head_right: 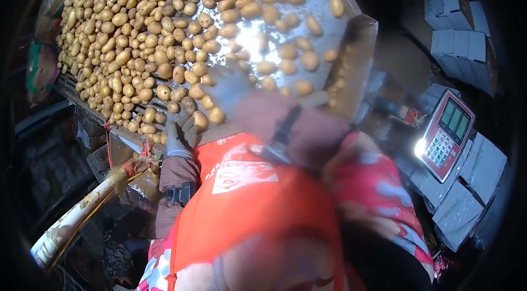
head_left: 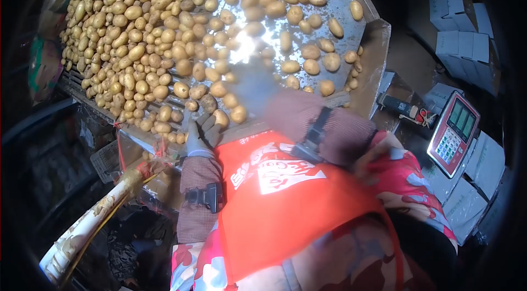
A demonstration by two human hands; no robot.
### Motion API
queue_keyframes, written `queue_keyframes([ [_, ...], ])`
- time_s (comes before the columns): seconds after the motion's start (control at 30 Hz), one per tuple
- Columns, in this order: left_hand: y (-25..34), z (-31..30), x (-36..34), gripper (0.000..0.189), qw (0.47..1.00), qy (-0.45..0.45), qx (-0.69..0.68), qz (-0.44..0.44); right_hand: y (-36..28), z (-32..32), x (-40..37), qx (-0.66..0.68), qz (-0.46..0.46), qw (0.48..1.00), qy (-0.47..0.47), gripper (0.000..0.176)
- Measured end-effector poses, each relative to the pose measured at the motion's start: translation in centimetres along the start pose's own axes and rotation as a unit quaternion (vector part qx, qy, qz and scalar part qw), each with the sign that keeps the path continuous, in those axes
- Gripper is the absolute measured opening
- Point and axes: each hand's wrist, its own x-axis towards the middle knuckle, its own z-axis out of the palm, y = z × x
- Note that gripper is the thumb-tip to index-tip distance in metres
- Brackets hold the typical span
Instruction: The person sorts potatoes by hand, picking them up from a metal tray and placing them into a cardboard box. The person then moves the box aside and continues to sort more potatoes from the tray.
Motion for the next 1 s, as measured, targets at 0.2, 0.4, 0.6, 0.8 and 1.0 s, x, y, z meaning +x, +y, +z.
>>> queue_keyframes([
  [0.2, -0.5, -0.5, 0.3, 0.064, 1.0, -0.025, -0.009, -0.002, 5.2, -7.4, -6.5, 0.043, 0.017, 0.999, -0.026, 0.045],
  [0.4, 0.0, -0.1, -0.1, 0.066, 1.0, -0.026, -0.006, -0.003, 8.9, -12.9, -11.7, -0.039, 0.108, 0.987, -0.115, 0.037],
  [0.6, -0.3, -0.4, 0.2, 0.065, 1.0, -0.021, -0.004, -0.001, 15.9, -17.5, -12.9, -0.073, 0.331, 0.939, -0.058, 0.027],
  [0.8, -0.1, 0.0, 0.5, 0.064, 1.0, -0.019, -0.008, -0.003, 24.9, -10.9, -3.4, -0.055, 0.283, 0.958, 0.005, 0.046],
  [1.0, -0.3, -0.6, 0.7, 0.065, 0.999, -0.018, -0.021, -0.019, 21.1, -10.1, -5.7, -0.085, 0.193, 0.97, -0.121, 0.055],
])
